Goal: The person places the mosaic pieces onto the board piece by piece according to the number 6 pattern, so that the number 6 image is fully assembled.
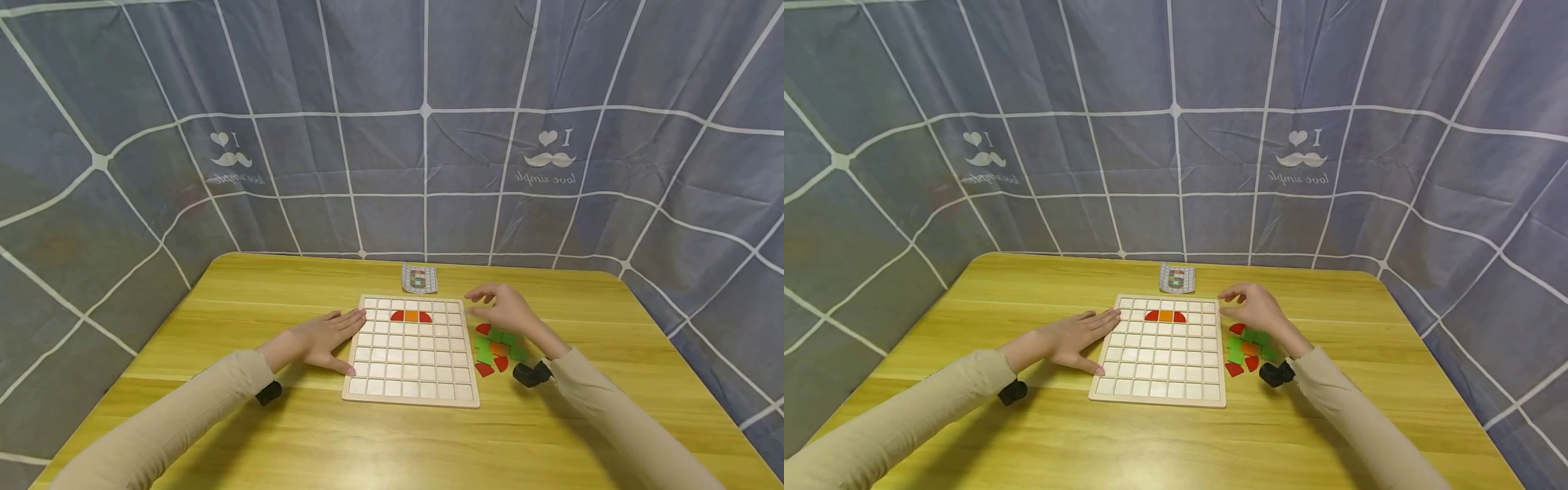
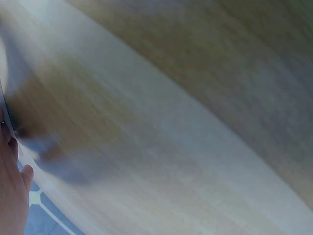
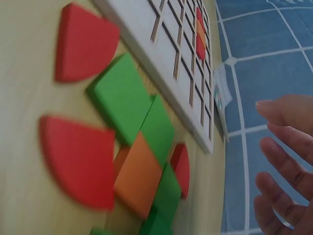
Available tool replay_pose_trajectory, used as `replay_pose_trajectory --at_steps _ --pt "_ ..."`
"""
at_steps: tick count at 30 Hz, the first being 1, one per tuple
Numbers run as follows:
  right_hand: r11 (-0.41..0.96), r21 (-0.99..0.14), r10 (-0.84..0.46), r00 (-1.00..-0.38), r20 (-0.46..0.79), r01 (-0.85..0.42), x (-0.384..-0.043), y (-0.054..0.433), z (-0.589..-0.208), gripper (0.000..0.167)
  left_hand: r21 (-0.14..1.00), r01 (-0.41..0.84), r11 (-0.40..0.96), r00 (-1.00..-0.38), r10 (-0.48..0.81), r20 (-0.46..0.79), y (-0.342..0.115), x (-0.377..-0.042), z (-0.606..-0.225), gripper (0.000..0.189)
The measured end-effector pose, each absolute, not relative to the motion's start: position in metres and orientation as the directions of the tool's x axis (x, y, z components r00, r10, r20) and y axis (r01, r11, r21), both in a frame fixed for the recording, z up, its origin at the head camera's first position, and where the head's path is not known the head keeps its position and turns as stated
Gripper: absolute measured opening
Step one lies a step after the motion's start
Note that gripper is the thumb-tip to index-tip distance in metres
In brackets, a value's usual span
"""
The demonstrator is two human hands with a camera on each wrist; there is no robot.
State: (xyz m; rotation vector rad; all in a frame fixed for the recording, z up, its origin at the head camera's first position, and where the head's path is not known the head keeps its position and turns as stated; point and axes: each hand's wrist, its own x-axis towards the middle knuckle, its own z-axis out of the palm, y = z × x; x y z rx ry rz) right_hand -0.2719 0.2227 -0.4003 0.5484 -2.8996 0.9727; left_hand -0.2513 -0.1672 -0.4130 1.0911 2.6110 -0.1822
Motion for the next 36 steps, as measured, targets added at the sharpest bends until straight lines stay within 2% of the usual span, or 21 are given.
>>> replay_pose_trajectory --at_steps 11,21,36 --pt "0.756 -0.550 -0.336 -0.931 0.140 -0.355 -0.261 0.256 -0.405 0.034 -0.015 0.720 0.694 -0.662 0.680 -0.315 -0.169 -0.253 -0.414 0.107" --pt "0.753 -0.541 -0.359 -0.923 0.139 -0.374 -0.249 0.275 -0.414 0.034 0.014 0.725 0.689 -0.653 0.694 -0.304 -0.169 -0.252 -0.412 0.107" --pt "0.777 -0.545 -0.345 -0.937 0.052 -0.316 -0.239 0.286 -0.423 0.043 0.019 0.720 0.693 -0.656 0.690 -0.304 -0.168 -0.253 -0.415 0.107"
